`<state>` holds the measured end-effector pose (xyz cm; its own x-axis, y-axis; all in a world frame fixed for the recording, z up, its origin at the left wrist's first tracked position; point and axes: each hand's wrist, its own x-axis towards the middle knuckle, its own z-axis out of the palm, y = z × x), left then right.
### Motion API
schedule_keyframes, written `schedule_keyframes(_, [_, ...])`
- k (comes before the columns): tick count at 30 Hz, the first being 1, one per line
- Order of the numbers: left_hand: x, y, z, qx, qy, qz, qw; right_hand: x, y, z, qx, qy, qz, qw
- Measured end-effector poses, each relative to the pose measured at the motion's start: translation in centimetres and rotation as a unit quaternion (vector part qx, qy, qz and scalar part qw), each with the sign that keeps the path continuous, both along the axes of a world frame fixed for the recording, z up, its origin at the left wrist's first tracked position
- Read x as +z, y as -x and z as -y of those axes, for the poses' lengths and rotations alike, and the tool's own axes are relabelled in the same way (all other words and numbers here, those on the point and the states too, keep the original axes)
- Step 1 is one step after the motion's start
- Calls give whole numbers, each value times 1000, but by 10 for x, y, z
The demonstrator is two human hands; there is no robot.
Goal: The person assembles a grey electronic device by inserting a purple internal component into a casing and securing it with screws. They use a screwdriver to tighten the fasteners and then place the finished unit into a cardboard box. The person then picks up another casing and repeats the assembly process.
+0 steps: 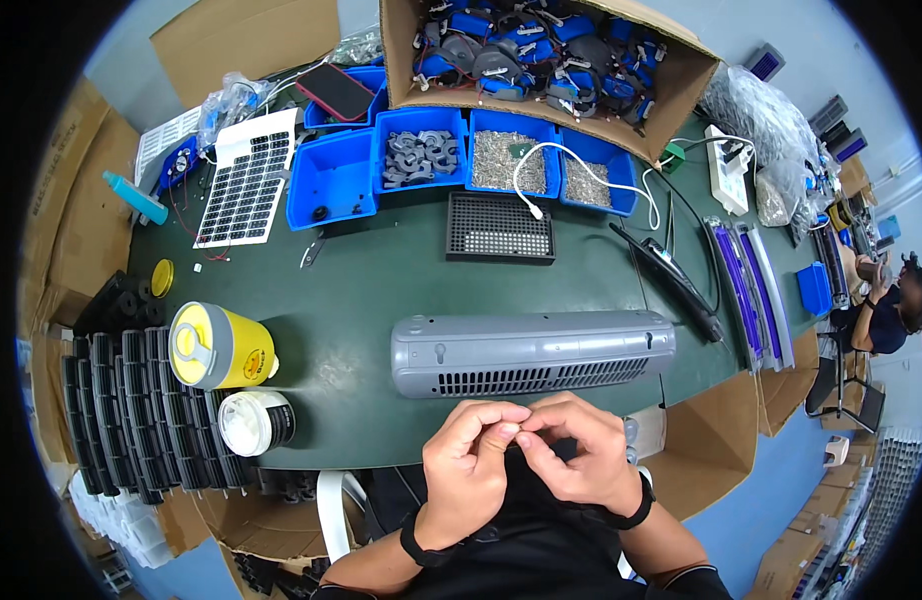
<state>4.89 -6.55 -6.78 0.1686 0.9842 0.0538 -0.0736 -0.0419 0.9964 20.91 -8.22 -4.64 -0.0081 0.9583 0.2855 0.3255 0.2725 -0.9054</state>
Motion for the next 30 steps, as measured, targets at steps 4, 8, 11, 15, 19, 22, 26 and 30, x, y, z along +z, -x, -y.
schedule_keyframes(4, [2, 2, -3, -37, 62, 31, 997, -7, -4, 3, -7, 4, -3, 1000])
schedule_keyframes(8, [-5, -5, 2, -16, 81, 62, 995, -12, 2, 5, -57, -42, 4, 997])
schedule_keyframes(11, [-1, -8, 2, 1, 123, 110, 986, -17, -5, 1, -116, -113, 125, 979])
schedule_keyframes(15, [-2, 5, -5, -37, 189, 132, 972, -24, -7, -1, -179, -95, 202, 958])
schedule_keyframes(19, [-12, 14, -10, -58, 251, 192, 947, -28, -7, -5, -182, -104, 225, 952])
schedule_keyframes(22, [-13, 19, -12, -70, 280, 222, 932, -31, -7, -7, -182, -107, 241, 947])
schedule_keyframes(26, [-13, 24, -13, -81, 294, 252, 919, -30, -6, -5, -183, -87, 246, 948])
schedule_keyframes(30, [-14, 30, -13, -97, 293, 266, 914, -23, -4, -3, -187, -67, 247, 949])
